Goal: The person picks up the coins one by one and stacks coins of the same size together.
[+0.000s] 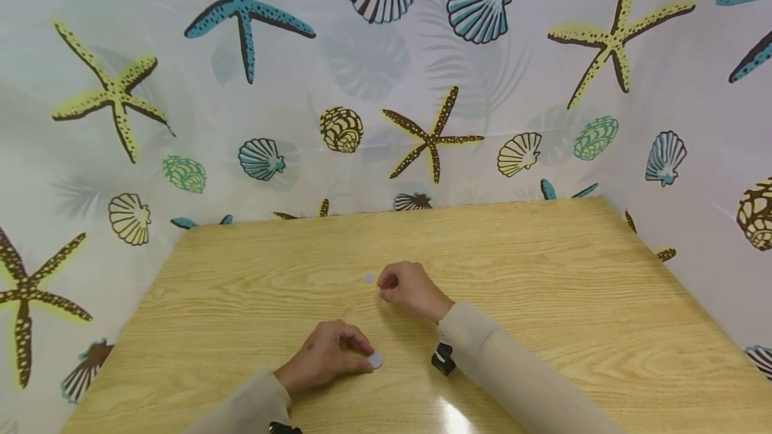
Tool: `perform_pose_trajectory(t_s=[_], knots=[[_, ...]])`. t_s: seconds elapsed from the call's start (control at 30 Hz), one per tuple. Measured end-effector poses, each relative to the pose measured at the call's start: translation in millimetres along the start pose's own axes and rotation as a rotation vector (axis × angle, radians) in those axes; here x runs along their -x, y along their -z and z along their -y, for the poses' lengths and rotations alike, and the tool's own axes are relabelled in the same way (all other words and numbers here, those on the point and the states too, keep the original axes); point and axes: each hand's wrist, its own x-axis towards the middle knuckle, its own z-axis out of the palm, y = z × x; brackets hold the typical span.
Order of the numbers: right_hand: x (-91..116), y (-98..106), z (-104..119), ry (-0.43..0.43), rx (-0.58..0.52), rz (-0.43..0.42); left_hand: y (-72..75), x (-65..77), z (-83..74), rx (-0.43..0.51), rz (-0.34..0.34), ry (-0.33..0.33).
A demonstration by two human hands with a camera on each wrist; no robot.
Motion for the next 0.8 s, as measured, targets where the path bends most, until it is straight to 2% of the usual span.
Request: perform_pose_trajectory(t_s=[0.27, 0.43, 0.8], knots=[[-16.3, -8.5, -4.3, -0.041, -0.025, -0.061, -0.3, -0.6, 2.2, 0.0, -0.002, 0.017], [-24.1, -15.8, -8.9, -0.056, -0.028, -0.082, -1.1, 0.0, 1.7, 0.002, -0.002, 0.004], [-39.4, -24.4, -6.7, -0.072, 0.018, -0.077, -0.4, 0.8, -2.8, -0.031, -0.027, 0.002]])
